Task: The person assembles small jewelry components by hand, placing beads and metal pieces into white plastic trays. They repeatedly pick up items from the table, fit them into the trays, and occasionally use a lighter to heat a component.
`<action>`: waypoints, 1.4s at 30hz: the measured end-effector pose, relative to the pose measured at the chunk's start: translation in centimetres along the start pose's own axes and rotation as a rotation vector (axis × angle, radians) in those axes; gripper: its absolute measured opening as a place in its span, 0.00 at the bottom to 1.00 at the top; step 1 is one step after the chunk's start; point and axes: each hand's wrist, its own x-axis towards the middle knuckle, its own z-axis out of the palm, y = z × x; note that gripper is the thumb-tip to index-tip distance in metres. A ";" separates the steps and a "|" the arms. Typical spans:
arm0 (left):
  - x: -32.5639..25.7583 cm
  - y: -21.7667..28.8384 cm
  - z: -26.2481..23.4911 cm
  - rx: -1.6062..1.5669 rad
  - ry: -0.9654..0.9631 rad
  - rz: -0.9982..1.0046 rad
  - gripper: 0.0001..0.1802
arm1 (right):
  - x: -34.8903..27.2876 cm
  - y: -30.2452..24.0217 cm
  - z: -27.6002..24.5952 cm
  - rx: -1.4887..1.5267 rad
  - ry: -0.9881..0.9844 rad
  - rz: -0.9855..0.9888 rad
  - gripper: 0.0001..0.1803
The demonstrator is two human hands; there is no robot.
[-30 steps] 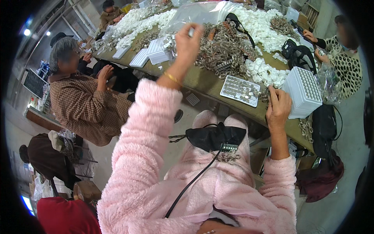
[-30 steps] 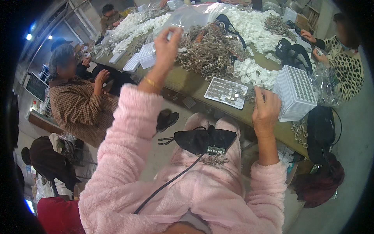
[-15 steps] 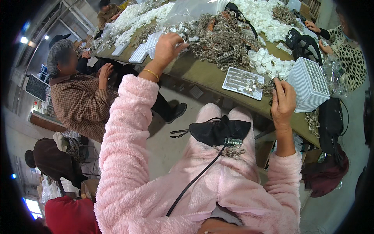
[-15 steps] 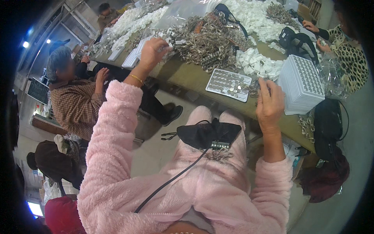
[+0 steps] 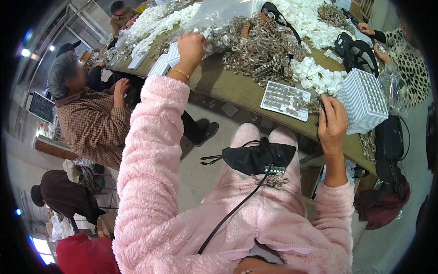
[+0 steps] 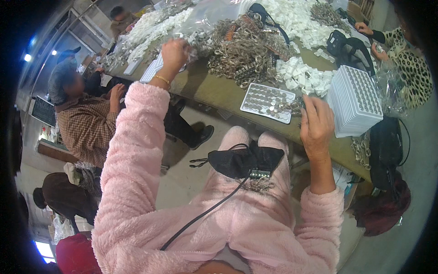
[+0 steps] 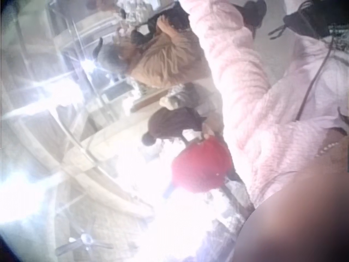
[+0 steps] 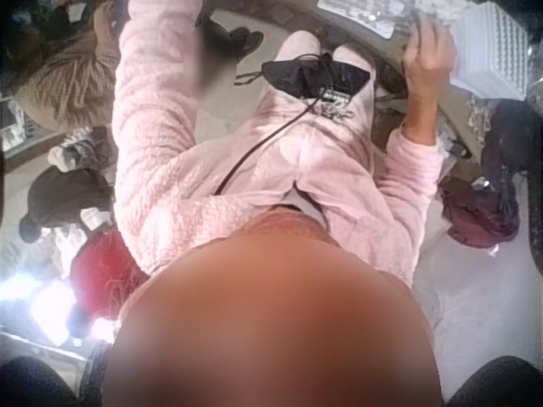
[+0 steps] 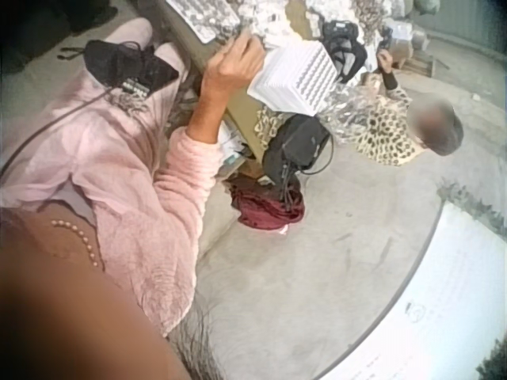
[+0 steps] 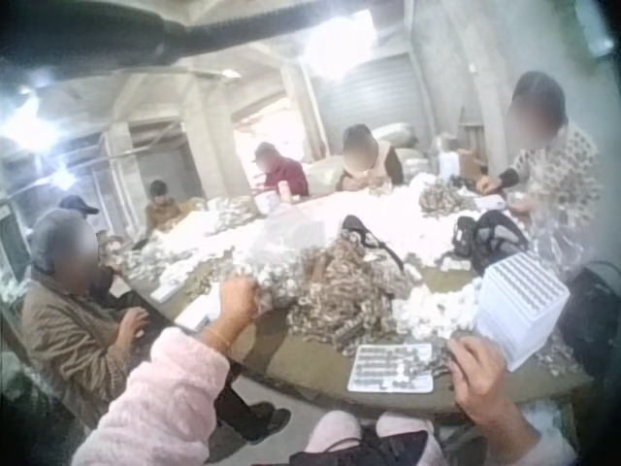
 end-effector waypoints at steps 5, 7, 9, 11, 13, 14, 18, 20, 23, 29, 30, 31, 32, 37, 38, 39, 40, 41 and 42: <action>4.4 -0.7 -1.0 -0.066 0.074 -0.138 0.09 | 0.1 -0.1 0.0 -0.005 0.000 0.013 0.22; 5.3 -1.1 -1.3 -0.115 0.089 -0.199 0.11 | 0.0 -0.1 0.0 0.005 0.003 0.018 0.22; 5.3 -1.4 -1.4 -0.127 0.050 -0.263 0.11 | 0.0 0.0 0.0 0.022 0.007 0.023 0.22; 5.3 -1.7 -1.5 -0.166 0.016 -0.303 0.12 | -0.1 0.0 0.0 0.021 0.004 0.029 0.22; 5.8 -1.9 -1.6 -0.143 0.075 -0.228 0.11 | -0.1 0.1 0.2 0.025 0.002 0.033 0.22; 5.9 -2.2 -1.7 -0.134 0.077 -0.217 0.11 | -0.1 0.1 0.3 0.028 0.004 0.032 0.22; 7.4 -3.2 -1.9 -0.240 0.163 -0.327 0.12 | 0.0 0.1 0.3 0.049 0.007 0.029 0.21; 7.3 -3.3 -1.9 -0.155 -0.155 -0.304 0.13 | 0.1 0.1 0.2 0.037 0.000 0.023 0.21; 7.2 -3.3 -2.1 -0.130 -0.321 -0.209 0.15 | 0.1 0.0 0.0 0.024 -0.004 0.020 0.21; 6.7 -2.3 -4.7 -0.167 -0.505 0.010 0.17 | 0.1 -0.1 0.0 0.045 0.006 0.031 0.20; 6.4 -2.0 -5.1 -0.178 -0.559 0.028 0.18 | 0.1 -0.1 0.0 0.051 0.010 0.037 0.20; 6.2 -1.5 -5.4 -0.211 -0.607 0.046 0.18 | 0.2 -0.1 0.0 0.047 0.009 0.032 0.20; 6.0 -1.1 -5.6 -0.222 -0.624 0.072 0.19 | 0.1 -0.1 -0.1 0.050 0.008 0.031 0.21; 6.7 1.5 -4.1 -0.300 -0.477 -0.011 0.16 | 0.1 -0.2 -0.1 0.060 -0.002 0.051 0.21; 7.2 2.0 -3.3 -0.354 -0.409 -0.089 0.15 | 0.1 -0.2 -0.1 0.063 -0.004 0.053 0.21; 7.7 2.7 -2.4 -0.273 -0.300 -0.012 0.13 | 0.1 -0.2 -0.1 0.063 -0.005 0.053 0.21; 8.4 3.4 -1.4 -0.234 -0.215 0.097 0.14 | 0.1 -0.2 0.0 0.074 -0.008 0.056 0.21; 9.0 4.2 -0.4 -0.202 -0.138 0.195 0.17 | 0.1 -0.1 0.0 0.082 -0.014 0.061 0.22; 9.6 4.9 0.5 -0.172 -0.063 0.295 0.19 | 0.1 -0.1 -0.1 0.098 -0.023 0.075 0.22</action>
